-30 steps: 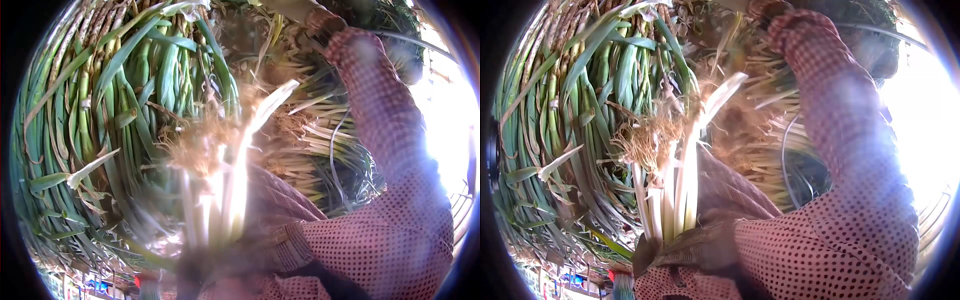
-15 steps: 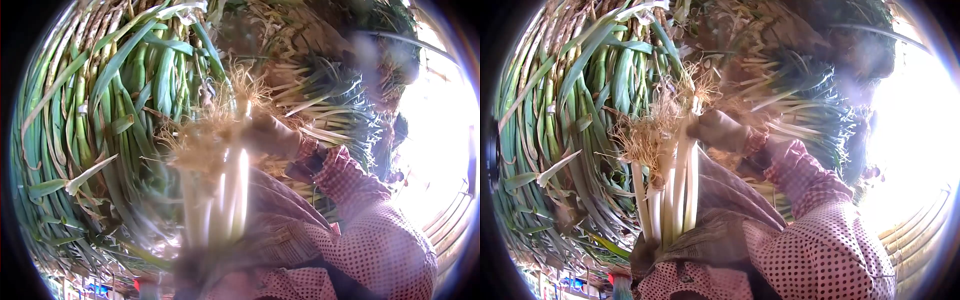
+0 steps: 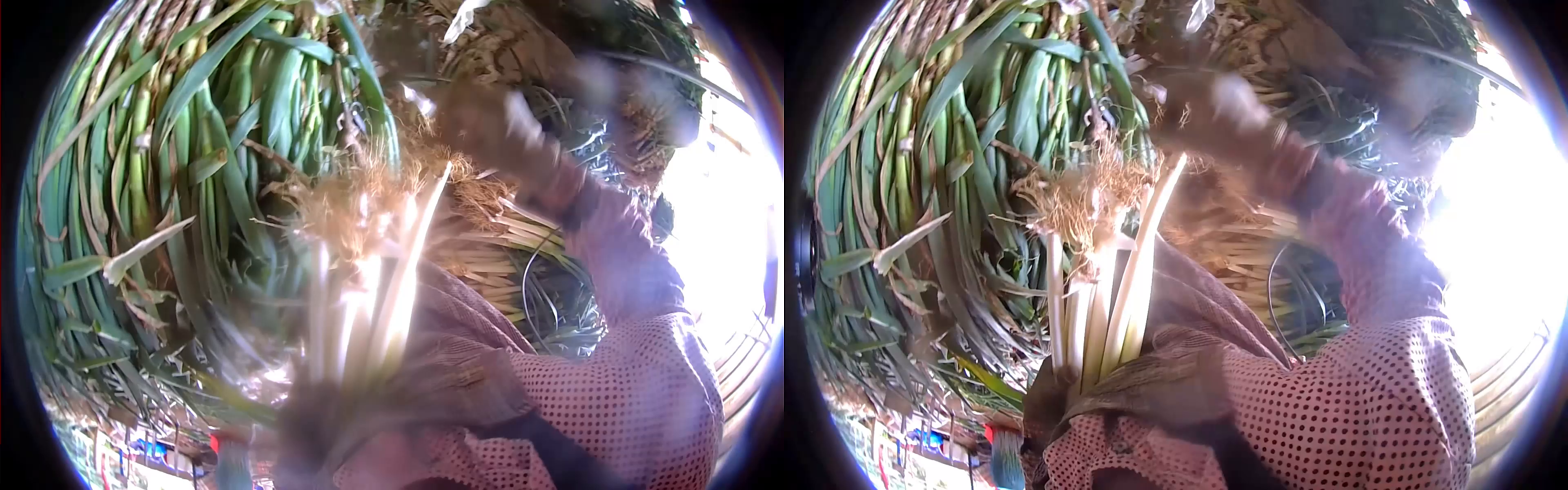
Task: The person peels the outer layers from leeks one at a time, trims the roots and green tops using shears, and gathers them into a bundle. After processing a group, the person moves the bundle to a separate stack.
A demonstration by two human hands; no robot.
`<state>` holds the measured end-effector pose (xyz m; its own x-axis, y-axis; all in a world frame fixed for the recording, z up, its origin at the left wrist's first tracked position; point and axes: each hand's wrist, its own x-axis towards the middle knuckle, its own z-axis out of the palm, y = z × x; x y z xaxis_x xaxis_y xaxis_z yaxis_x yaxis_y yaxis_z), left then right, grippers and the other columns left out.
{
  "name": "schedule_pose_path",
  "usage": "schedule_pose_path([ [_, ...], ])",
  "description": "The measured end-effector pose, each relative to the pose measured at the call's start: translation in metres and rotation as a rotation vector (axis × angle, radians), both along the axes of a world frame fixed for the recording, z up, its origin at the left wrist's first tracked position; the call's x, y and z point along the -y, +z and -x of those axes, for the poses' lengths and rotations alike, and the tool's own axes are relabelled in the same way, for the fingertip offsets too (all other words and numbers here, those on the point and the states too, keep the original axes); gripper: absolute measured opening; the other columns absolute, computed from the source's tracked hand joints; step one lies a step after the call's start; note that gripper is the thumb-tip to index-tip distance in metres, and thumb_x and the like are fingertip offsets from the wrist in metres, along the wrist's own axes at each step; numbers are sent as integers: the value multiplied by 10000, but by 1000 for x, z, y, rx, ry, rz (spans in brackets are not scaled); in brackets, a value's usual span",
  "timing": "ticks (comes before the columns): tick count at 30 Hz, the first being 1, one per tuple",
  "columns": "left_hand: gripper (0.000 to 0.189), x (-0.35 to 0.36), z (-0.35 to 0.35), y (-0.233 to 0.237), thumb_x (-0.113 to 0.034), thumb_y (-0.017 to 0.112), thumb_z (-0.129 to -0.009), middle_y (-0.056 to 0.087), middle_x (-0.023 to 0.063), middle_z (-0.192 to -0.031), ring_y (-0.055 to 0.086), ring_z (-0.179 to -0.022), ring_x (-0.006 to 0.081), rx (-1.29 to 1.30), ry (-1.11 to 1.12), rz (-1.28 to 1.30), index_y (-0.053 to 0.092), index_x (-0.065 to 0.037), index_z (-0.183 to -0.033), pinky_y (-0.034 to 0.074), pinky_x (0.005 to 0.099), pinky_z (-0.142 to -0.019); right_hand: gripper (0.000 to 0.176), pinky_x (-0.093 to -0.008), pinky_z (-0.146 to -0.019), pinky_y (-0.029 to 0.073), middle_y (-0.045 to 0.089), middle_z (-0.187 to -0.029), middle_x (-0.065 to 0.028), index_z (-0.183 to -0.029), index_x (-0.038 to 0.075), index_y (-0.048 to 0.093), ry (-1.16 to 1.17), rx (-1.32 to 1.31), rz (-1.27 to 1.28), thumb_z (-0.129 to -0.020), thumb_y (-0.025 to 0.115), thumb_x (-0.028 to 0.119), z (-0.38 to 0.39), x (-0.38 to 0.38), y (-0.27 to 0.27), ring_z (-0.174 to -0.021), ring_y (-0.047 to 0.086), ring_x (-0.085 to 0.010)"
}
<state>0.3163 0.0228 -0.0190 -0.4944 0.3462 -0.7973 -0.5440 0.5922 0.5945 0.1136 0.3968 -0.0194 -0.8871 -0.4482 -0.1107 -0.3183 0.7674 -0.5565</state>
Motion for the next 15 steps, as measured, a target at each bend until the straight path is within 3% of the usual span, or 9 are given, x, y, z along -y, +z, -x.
schedule_pose_path([
  [1, 373, 2, -2, 4, -285, 633, -985, 682, 243, -948, 693, -865, 390, 6, 1, 1, 610, 45, -1158, 556, 439, -758, 307, -306, -566, 598, 725, -845, -68, -1086, 149, 775, -23, 201, 67, -866, 811, 361, -22, 40, 24, -673, 697, -149],
  [3, 371, 6, -6, 11, -282, 634, -985, 683, 243, -949, 693, -866, 390, 9, -3, 10, 610, 44, -1158, 556, 439, -759, 361, -255, -481, 559, 723, -799, -20, -1203, 150, 725, 226, 298, 214, -917, 750, 369, -58, 85, 23, -601, 675, -135],
  [6, 367, 12, -10, 18, -278, 635, -984, 683, 244, -951, 694, -869, 391, 17, -10, 21, 610, 44, -1159, 556, 440, -761, 243, -249, -408, 493, 684, -814, -18, -1105, 121, 697, 591, 256, -144, -966, 656, 316, -77, 131, -6, -568, 636, -114],
  [8, 365, 14, -14, 21, -276, 636, -983, 683, 244, -952, 694, -870, 391, 19, -14, 28, 610, 43, -1159, 556, 440, -762, 147, -268, -426, 522, 647, -768, -33, -1013, 82, 684, 654, 410, -278, -985, 620, 212, -70, 139, -13, -626, 643, -126],
  [9, 364, 16, -16, 22, -274, 637, -983, 683, 245, -953, 694, -871, 391, 22, -19, 30, 610, 43, -1159, 556, 440, -762, 112, -290, -450, 562, 637, -751, -57, -967, 53, 670, 651, 664, -346, -992, 603, 139, -48, 139, -3, -704, 673, -142],
  [13, 359, 18, -17, 21, -269, 638, -982, 684, 245, -955, 695, -873, 391, 16, -26, 27, 610, 42, -1160, 555, 441, -764, 204, -335, -629, 610, 717, -847, -51, -1008, 119, 716, -288, 315, -205, -982, 648, 310, 8, 50, -73, -746, 702, -184],
  [15, 357, 21, -18, 23, -266, 639, -982, 684, 246, -957, 696, -875, 391, 12, -34, 28, 610, 42, -1160, 555, 441, -766, 289, -338, -661, 606, 717, -850, -53, -1074, 137, 716, -117, 395, -98, -979, 643, 399, 8, 68, -44, -750, 701, -194],
])
